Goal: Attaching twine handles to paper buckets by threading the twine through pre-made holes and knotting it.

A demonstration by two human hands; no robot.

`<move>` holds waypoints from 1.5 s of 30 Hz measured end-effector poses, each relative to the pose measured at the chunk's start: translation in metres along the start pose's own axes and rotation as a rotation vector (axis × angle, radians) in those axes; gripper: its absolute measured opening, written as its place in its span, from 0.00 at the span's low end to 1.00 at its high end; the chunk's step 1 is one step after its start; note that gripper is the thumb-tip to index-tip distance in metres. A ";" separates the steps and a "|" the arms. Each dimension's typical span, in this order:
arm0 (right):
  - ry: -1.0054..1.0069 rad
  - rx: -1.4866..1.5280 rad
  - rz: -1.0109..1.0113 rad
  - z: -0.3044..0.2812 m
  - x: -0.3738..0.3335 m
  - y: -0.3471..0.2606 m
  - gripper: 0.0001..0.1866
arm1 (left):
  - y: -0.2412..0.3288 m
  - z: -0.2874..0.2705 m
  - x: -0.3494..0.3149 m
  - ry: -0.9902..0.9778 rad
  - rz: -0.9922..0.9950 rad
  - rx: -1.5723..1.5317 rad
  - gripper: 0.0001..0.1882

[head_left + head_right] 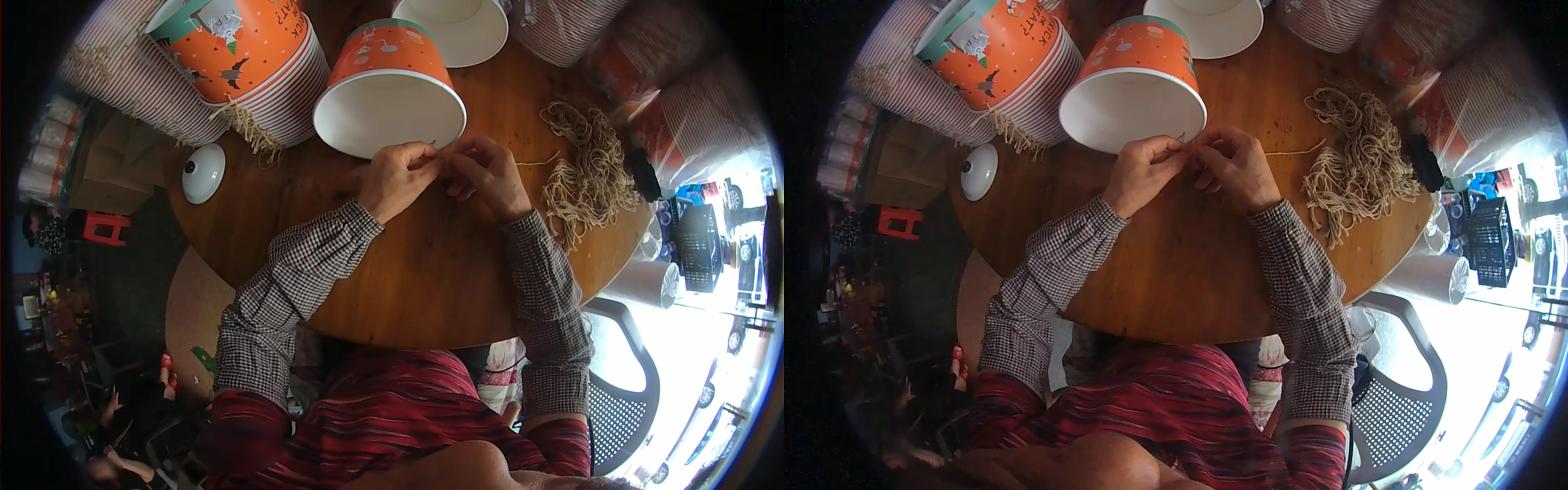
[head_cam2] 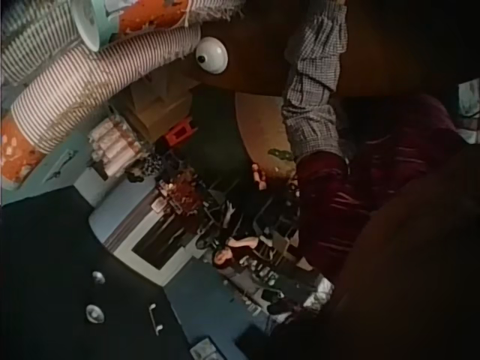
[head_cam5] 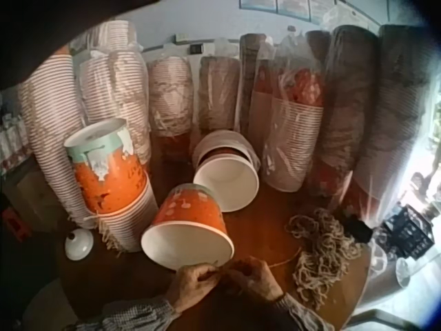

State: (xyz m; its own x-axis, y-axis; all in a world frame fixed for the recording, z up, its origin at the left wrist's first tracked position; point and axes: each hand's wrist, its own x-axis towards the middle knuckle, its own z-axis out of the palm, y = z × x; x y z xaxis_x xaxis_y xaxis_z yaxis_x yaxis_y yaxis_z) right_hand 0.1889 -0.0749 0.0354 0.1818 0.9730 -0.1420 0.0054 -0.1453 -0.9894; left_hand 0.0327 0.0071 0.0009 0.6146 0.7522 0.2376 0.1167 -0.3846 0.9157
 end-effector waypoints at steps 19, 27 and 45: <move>0.183 0.045 -0.044 0.004 0.004 0.015 0.05 | 0.013 0.002 -0.004 0.042 0.126 0.193 0.08; 0.184 0.091 0.062 0.004 0.002 0.010 0.06 | 0.007 0.003 -0.003 0.057 0.133 0.142 0.05; 0.263 -0.284 -0.259 0.027 -0.020 0.003 0.05 | 0.026 0.004 -0.027 -0.243 -0.426 -0.865 0.12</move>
State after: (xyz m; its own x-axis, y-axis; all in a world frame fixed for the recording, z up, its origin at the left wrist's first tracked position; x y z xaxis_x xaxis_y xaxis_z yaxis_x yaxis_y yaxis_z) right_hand 0.1591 -0.0904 0.0345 0.3818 0.9107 0.1577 0.3458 0.0175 -0.9381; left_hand 0.0222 -0.0256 0.0168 0.8081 0.5694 -0.1508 -0.1846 0.4879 0.8532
